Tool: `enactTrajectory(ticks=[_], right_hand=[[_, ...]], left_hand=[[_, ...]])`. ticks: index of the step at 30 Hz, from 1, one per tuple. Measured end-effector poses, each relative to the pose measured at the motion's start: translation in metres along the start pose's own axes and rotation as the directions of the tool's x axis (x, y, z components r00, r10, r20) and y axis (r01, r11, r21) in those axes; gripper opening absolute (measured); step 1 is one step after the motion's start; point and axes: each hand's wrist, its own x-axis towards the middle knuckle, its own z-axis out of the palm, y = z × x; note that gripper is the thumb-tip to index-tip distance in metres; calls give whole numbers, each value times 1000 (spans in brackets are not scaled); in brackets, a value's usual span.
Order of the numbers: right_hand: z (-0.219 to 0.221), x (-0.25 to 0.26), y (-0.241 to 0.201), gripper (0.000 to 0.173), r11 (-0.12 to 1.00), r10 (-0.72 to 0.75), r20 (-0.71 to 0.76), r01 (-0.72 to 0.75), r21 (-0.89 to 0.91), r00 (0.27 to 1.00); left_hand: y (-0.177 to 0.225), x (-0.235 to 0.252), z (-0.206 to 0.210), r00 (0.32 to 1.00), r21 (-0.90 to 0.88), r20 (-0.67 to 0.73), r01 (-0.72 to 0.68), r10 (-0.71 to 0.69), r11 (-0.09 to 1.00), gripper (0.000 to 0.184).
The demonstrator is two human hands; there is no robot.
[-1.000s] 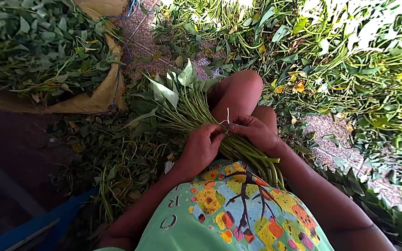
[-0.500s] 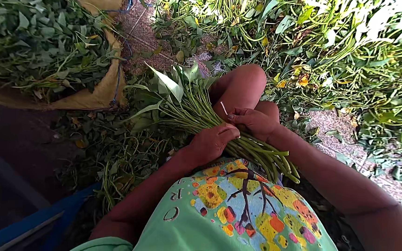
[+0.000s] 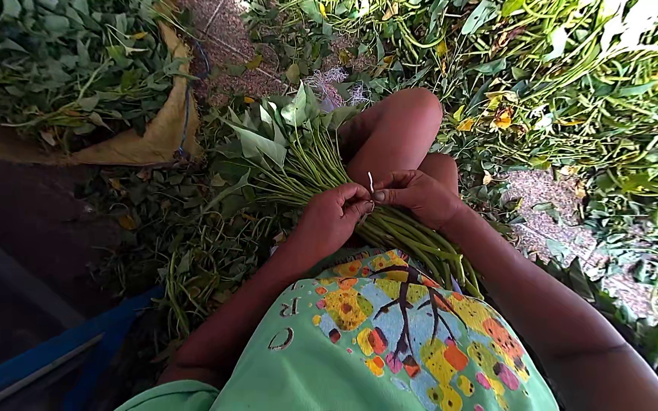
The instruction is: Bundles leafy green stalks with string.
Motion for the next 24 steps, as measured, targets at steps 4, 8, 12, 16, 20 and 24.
enactTrajectory(ticks=[4,8,12,16,20,24], right_hand=[[4,-3,-4,7,997,12,-30,-14,-72,999],[1,-7,-6,8,979,-31,-5,29,-201,1000],[-1,-13,-5,14,968,-61,-12,56,-247,998],[6,-16,-9,13,962,-52,-52,36,-270,997],[8,-15,-10,17,958,-60,-36,48,-284,998],[2,-11,-5,17,977,-51,-24,45,-208,998]], left_hand=[[0,2,-2,1000,-34,14,22,-21,999,11],[-2,0,-4,999,-86,28,38,-36,996,11],[-3,0,-2,999,-117,11,50,-49,992,12],[-2,0,-1,998,-131,7,67,-66,989,12],[-4,0,4,997,-93,-51,51,-56,994,9],[-6,2,4,999,-96,-43,9,-13,995,11]])
